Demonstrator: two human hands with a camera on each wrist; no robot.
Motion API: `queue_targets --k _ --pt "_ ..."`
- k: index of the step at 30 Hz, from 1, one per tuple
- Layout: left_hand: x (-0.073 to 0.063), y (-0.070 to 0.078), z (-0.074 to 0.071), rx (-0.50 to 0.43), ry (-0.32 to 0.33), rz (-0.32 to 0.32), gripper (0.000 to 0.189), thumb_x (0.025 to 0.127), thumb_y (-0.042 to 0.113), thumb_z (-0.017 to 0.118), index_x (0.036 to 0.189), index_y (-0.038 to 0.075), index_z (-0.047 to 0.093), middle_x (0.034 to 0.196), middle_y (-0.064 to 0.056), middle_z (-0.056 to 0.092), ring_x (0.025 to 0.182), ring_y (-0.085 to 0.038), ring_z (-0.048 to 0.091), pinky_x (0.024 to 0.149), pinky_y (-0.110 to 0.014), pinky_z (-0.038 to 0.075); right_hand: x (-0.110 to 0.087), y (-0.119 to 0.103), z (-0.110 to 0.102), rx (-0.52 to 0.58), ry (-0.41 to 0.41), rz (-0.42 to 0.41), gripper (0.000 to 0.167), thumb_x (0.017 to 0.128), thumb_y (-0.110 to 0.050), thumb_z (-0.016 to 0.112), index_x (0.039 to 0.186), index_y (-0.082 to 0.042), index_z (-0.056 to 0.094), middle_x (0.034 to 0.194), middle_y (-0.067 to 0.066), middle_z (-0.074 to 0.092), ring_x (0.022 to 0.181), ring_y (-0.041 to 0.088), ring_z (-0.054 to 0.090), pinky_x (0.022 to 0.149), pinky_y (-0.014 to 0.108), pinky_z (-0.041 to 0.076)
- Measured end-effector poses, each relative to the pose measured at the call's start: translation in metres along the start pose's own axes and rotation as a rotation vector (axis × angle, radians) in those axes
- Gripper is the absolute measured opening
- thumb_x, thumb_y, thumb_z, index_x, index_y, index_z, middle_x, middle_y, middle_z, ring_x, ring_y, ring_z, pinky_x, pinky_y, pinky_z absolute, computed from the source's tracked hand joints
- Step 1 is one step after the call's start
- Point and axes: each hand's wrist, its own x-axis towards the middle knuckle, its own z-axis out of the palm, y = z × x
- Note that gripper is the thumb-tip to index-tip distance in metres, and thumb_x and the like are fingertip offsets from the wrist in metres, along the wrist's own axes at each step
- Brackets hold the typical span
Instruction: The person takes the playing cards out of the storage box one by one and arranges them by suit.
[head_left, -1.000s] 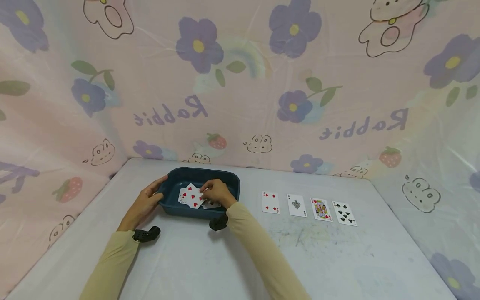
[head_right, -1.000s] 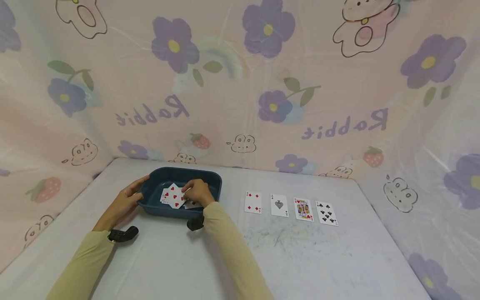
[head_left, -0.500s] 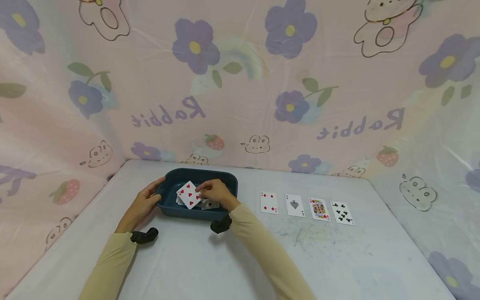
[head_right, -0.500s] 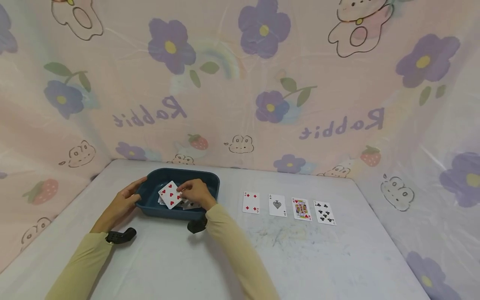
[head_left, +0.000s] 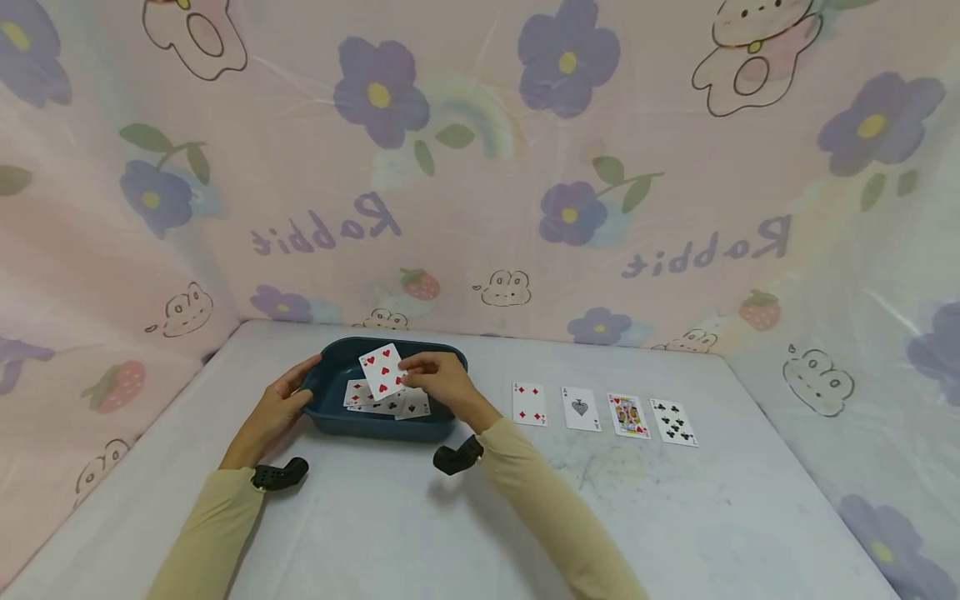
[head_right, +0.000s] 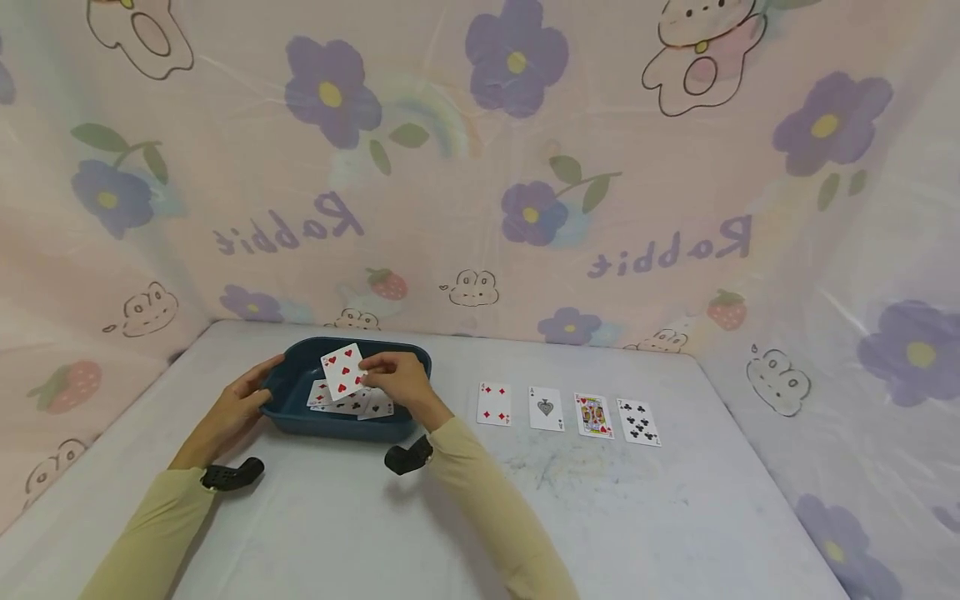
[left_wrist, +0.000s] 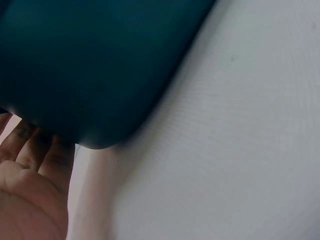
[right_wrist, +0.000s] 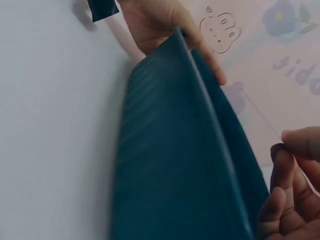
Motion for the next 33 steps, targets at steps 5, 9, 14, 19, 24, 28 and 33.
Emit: queue_targets --k 5,9,14,19,24,28,33 --pt "0.0 0.0 0.0 -0.018 -0.005 -0.003 0.066 0.092 -0.008 0.04 0.154 0.002 0.019 0.159 -0.019 0.01 0.124 -0.021 0.033 0.081 -0.021 0.042 -0.011 -0.005 -0.013 0.069 0.029 -0.026 0.023 0.089 -0.004 0.067 0.111 0.001 0.07 0.097 0.006 0.069 0.087 0.015 0.062 0.089 0.04 0.047" --pt "-0.001 0.001 -0.001 -0.028 -0.009 0.003 0.066 0.092 -0.009 0.039 0.154 0.001 0.018 0.159 -0.02 0.008 0.13 -0.025 0.03 0.083 -0.019 0.043 -0.018 -0.006 -0.024 0.096 0.083 -0.025 0.025 0.089 -0.008 0.068 0.113 -0.001 0.069 0.095 0.005 0.068 0.089 0.018 0.063 0.083 0.035 0.046" --pt "0.0 0.0 0.0 -0.031 -0.008 0.001 0.065 0.093 -0.008 0.039 0.154 0.002 0.018 0.159 -0.02 0.009 0.131 -0.026 0.029 0.085 -0.019 0.043 -0.029 -0.008 -0.037 0.14 0.13 -0.023 0.026 0.087 -0.009 0.069 0.113 -0.003 0.069 0.096 0.004 0.068 0.089 0.017 0.061 0.084 0.04 0.045" --pt "0.001 -0.002 0.0 -0.031 -0.013 0.009 0.065 0.092 -0.009 0.038 0.154 0.001 0.019 0.158 -0.021 0.01 0.13 -0.027 0.03 0.086 -0.019 0.044 -0.043 -0.009 -0.054 0.143 0.179 -0.042 0.027 0.086 -0.01 0.07 0.112 -0.004 0.07 0.099 0.005 0.068 0.09 0.017 0.061 0.084 0.038 0.046" --pt "0.002 -0.001 -0.001 -0.024 -0.013 0.016 0.065 0.092 -0.008 0.039 0.153 0.001 0.019 0.158 -0.022 0.009 0.125 -0.023 0.034 0.083 -0.019 0.044 -0.06 -0.007 -0.073 0.138 0.236 -0.046 0.027 0.085 -0.009 0.071 0.111 -0.002 0.07 0.098 0.007 0.068 0.088 0.019 0.061 0.079 0.036 0.043" --pt "0.002 -0.001 -0.001 -0.035 -0.005 0.017 0.065 0.092 -0.009 0.04 0.153 0.0 0.02 0.158 -0.022 0.01 0.119 -0.021 0.036 0.08 -0.018 0.044 -0.073 -0.004 -0.09 0.127 0.253 -0.044 0.028 0.086 -0.009 0.071 0.112 -0.001 0.069 0.098 0.006 0.067 0.09 0.018 0.061 0.08 0.033 0.045" --pt "0.001 -0.002 0.0 -0.03 -0.003 0.011 0.065 0.092 -0.008 0.04 0.153 0.001 0.019 0.157 -0.024 0.013 0.116 -0.018 0.039 0.08 -0.019 0.044 -0.096 -0.002 -0.11 0.15 0.258 -0.053 0.03 0.086 -0.006 0.07 0.114 0.004 0.066 0.096 0.006 0.067 0.089 0.017 0.062 0.077 0.027 0.048"
